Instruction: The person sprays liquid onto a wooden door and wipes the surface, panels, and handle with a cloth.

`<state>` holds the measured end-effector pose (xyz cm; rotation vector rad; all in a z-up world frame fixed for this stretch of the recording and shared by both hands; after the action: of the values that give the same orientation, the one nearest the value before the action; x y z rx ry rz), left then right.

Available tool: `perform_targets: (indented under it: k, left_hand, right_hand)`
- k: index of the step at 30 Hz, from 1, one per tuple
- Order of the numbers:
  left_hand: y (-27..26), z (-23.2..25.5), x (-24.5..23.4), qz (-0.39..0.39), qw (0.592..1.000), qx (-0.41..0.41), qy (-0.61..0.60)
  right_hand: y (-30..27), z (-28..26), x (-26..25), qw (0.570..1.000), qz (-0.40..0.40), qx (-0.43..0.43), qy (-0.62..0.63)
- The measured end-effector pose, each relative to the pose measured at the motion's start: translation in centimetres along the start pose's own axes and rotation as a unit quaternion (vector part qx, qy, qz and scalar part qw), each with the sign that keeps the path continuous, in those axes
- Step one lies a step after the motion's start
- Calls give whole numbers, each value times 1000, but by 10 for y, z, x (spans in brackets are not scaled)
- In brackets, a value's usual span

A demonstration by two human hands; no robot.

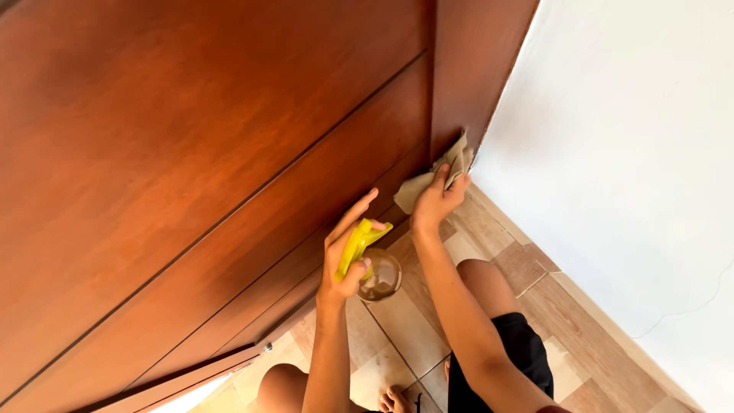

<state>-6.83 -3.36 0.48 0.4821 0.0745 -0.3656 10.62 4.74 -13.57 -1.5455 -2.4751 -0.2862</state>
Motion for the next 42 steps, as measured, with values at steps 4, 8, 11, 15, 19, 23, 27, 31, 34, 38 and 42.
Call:
perform_targets:
  k: [4,8,11,15,19,23,27,31,34,38,42]
  left_hand:
    - [-12,4,-11,6,999,13,33]
    - [-25,10,-21,20,998,34,49]
    - [-32,14,-27,24,1000,4,-14]
    - [-48,20,-32,19,1000,6,-4]
    - [-60,14,-31,9,1000,10,1]
    - [-74,14,-34,10,1000,5,-4]
    - [-84,19,-34,26,1000,-7,12]
    - [-97,35,-39,47,999,9,10]
    - [-113,46,-50,85,996,-3,-3]
    - [-143,61,-69,151,988,-26,-1]
    - [-189,78,-99,232,971,-7,57]
  right_hand:
    - [-19,-84,0,983,-79,-165,9]
    - [-46,-94,-3,955,-92,-281,-14]
    - [-60,-60,2,910,-110,-379,-127]
    - [-85,-7,-24,915,-175,-352,-92]
    - [-95,10,-59,908,-266,-282,-160]
    - [-73,-13,-52,914,-190,-337,-123]
    - [-68,-51,0,934,-97,-337,-73]
    - [-106,-76,2,927,-153,-342,-29]
    - [-124,-82,-20,900,-231,-366,-43]
    - [-157,-95,-35,866,-296,-402,29]
    - [-213,-118,-22,816,-400,-398,128]
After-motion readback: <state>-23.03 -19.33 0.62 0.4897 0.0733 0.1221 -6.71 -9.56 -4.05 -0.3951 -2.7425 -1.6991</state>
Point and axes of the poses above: each hand's wrist, its own y-axis towards the middle knuckle, its own x-axis out of the palm, z = x × y, the point moved 2 cm from there along y, towards the middle knuckle, and after that the axes turned 1 degree about z, right-handed, at the moved point
